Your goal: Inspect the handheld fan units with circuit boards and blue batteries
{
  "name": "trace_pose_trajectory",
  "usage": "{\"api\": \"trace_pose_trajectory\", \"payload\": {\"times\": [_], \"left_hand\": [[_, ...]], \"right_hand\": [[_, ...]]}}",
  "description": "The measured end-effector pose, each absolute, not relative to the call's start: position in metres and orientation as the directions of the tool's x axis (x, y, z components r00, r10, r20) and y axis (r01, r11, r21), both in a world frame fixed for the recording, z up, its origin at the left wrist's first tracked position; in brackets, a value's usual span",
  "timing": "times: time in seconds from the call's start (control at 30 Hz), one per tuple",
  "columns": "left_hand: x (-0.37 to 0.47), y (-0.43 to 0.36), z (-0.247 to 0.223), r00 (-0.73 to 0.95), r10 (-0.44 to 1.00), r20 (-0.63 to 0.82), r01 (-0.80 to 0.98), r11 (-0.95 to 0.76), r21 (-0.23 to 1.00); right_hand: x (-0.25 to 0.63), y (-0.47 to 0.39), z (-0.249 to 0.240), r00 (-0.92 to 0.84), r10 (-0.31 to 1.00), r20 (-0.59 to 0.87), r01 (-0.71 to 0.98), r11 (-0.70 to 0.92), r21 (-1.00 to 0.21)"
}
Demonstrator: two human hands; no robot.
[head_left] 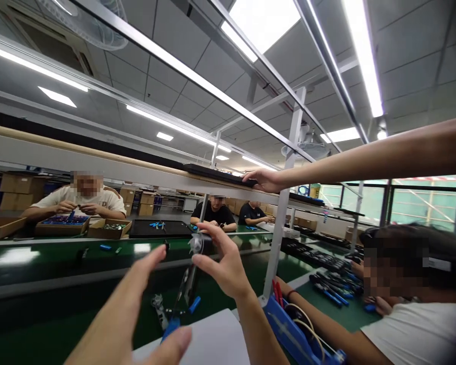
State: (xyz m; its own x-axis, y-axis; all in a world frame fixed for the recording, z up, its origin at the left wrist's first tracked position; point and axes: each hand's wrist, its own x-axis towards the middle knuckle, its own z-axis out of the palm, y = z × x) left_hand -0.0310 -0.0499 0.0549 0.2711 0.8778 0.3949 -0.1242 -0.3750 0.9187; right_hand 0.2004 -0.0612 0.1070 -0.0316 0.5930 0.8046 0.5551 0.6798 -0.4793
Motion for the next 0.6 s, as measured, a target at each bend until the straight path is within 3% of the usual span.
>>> {"api": "trace_pose_trajectory", "payload": {"times": [0.1,0.27,0.37,0.43,0.5,0.6], "left_hand": [[-0.004,-0.06,0.072,0.436,0.828,0.353,-0.068,-0.361,0.93],[0.028,-0.082,0.076,0.648,0.718,0.253,-0.281,-0.083,0.956],[0.03,-0.084,0.074,0.61,0.758,0.232,-0.306,-0.045,0.951],[0.026,-0.082,0.074,0.543,0.803,0.246,-0.331,-0.064,0.941],[0.021,-0.079,0.075,0.5,0.829,0.251,-0.331,-0.085,0.94],[0.013,-0.076,0.075,0.431,0.857,0.282,-0.34,-0.136,0.931]], "right_hand": [[0.186,-0.083,0.117,-0.164,0.6,0.783,0.432,0.758,-0.489],[0.175,-0.096,0.119,-0.268,0.612,0.744,0.453,0.762,-0.463],[0.173,-0.094,0.125,-0.396,0.642,0.656,0.359,0.766,-0.533],[0.177,-0.088,0.14,-0.442,0.593,0.673,0.287,0.804,-0.52],[0.186,-0.077,0.169,-0.33,0.535,0.778,0.246,0.844,-0.476],[0.21,-0.057,0.233,0.108,0.41,0.906,0.339,0.841,-0.422]]}}
